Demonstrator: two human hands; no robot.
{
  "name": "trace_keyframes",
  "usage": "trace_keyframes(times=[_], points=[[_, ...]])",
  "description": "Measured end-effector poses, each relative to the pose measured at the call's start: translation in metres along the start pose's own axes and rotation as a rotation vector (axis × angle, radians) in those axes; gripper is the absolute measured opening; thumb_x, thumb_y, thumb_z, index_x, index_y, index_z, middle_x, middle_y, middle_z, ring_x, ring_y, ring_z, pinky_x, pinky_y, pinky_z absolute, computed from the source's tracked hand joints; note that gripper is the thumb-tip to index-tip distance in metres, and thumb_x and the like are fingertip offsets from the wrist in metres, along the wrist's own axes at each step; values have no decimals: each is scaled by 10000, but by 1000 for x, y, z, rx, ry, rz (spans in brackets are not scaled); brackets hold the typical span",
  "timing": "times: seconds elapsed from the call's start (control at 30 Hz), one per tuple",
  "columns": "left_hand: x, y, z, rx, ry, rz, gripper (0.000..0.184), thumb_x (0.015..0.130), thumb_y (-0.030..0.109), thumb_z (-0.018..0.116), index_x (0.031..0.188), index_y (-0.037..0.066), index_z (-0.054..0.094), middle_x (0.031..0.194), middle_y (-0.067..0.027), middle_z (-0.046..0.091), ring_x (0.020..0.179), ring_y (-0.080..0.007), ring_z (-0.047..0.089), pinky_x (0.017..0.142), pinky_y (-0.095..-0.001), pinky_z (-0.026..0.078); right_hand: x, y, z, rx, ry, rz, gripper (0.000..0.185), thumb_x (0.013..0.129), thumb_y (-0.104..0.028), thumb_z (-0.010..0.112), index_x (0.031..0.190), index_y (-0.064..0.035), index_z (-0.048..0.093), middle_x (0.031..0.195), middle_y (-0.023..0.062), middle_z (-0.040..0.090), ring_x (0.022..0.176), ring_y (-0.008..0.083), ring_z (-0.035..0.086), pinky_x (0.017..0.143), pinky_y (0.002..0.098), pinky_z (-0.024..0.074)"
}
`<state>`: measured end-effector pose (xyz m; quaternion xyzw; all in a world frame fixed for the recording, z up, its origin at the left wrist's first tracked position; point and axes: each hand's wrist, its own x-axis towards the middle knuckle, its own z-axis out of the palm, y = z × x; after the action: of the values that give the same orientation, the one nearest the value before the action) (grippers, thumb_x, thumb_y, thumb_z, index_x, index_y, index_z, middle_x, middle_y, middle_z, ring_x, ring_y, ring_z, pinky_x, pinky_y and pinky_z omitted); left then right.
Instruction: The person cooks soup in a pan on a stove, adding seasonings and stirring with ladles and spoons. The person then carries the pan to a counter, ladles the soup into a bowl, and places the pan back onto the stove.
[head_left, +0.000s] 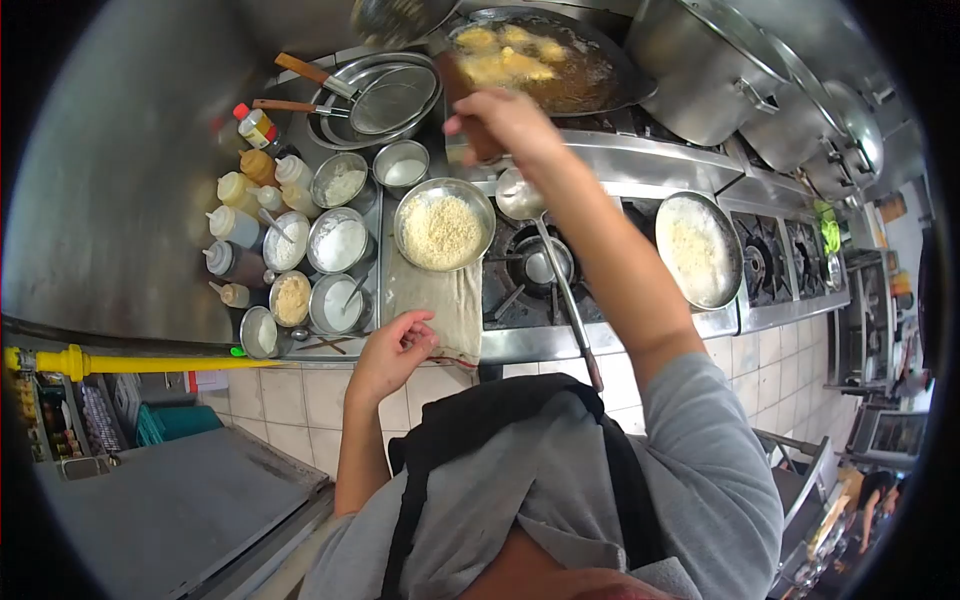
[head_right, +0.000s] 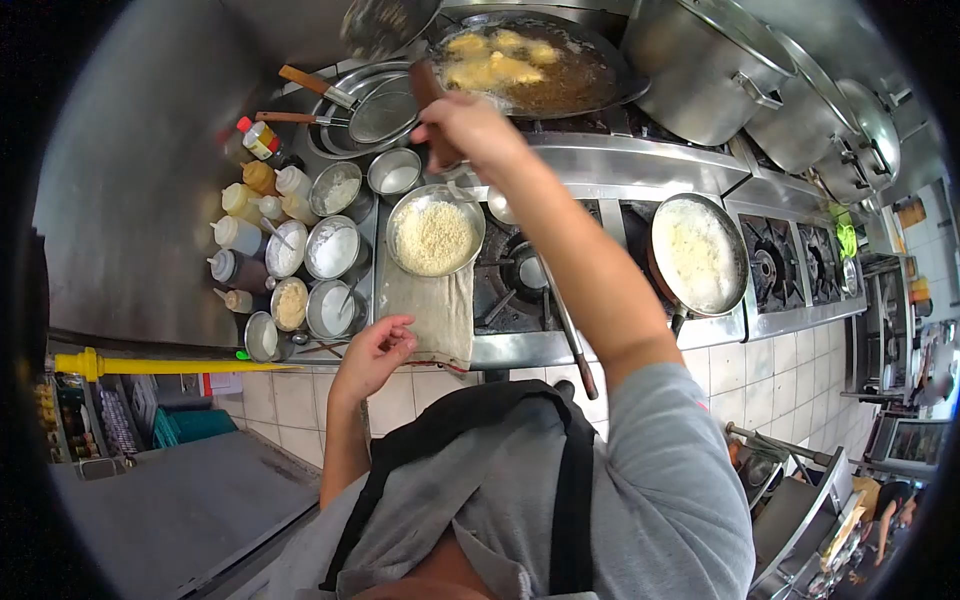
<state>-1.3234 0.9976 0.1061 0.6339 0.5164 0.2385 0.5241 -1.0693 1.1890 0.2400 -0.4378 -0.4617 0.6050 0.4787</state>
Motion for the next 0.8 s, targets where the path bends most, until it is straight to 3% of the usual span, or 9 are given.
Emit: trace_keyframes(times=[0.17, 0.3, 0.33, 0.37, 0.47, 0.6, 0.7, 0.8], points=[[-28, -11, -3, -47, 76, -48, 357, 900, 115, 679, 1232, 17, 592, 948, -30, 658, 836, -92, 590, 740, -242, 480, 66, 96, 50, 163, -87, 168, 136, 863, -65, 585, 867, 70, 570, 765, 168, 654, 534, 268, 618, 449, 410, 529], [-41, -17, 1, -46, 126, -92, 373, 893, 130, 687, 1236, 16, 597, 949, -37, 675, 840, -95, 603, 744, -243, 483, 82, 132, 69, 321, -48, 278, 223, 932, -203, 561, 954, 19, 571, 742, 113, 609, 608, 243, 639, 491, 389, 543], [-40, -19, 1, -45, 120, -96, 373, 893, 130, 687, 1236, 16, 597, 949, -37, 675, 840, -95, 603, 744, -243, 483, 82, 134, 66, 227, -126, 289, 300, 980, -270, 492, 1142, -25, 550, 992, 138, 658, 709, 224, 661, 581, 341, 560], [-39, -22, 2, -55, 111, -98, 377, 892, 133, 689, 1238, 16, 596, 951, -37, 676, 844, -95, 603, 750, -243, 483, 77, 139, 62, 234, -115, 299, 300, 980, -270, 492, 1142, -25, 550, 992, 138, 658, 709, 224, 661, 581, 341, 560], [-32, -25, 9, -70, 43, -97, 382, 892, 138, 692, 1241, 15, 595, 955, -38, 680, 849, -95, 605, 759, -247, 483, 25, 139, 37, -66, -122, 155, 354, 961, -319, 534, 1145, -22, 591, 949, 86, 665, 684, 183, 652, 642, 289, 527], [-9, -16, 18, -67, -56, -57, 388, 885, 139, 697, 1236, 12, 593, 959, -53, 685, 838, -110, 614, 751, -261, 489, -72, 181, -24, -415, 6, 72, 293, 913, -254, 537, 895, 11, 659, 764, 65, 651, 598, 133, 609, 574, 293, 488], [2, 2, 26, -11, -136, -19, 354, 889, 129, 696, 1208, 15, 594, 937, -34, 669, 823, -97, 599, 745, -253, 481, -164, 195, -58, -287, 135, 330, 271, 940, -230, 574, 1041, 7, 658, 790, 59, 665, 619, 112, 607, 577, 263, 492], [9, 4, 44, 3, -188, 31, 260, 896, 116, 689, 1121, 22, 598, 915, -8, 651, 814, -77, 585, 737, -244, 473, -242, 212, -87, -488, 179, 367, 305, 932, -248, 593, 1104, -4, 657, 825, 91, 684, 691, 157, 653, 663, 310, 534]])
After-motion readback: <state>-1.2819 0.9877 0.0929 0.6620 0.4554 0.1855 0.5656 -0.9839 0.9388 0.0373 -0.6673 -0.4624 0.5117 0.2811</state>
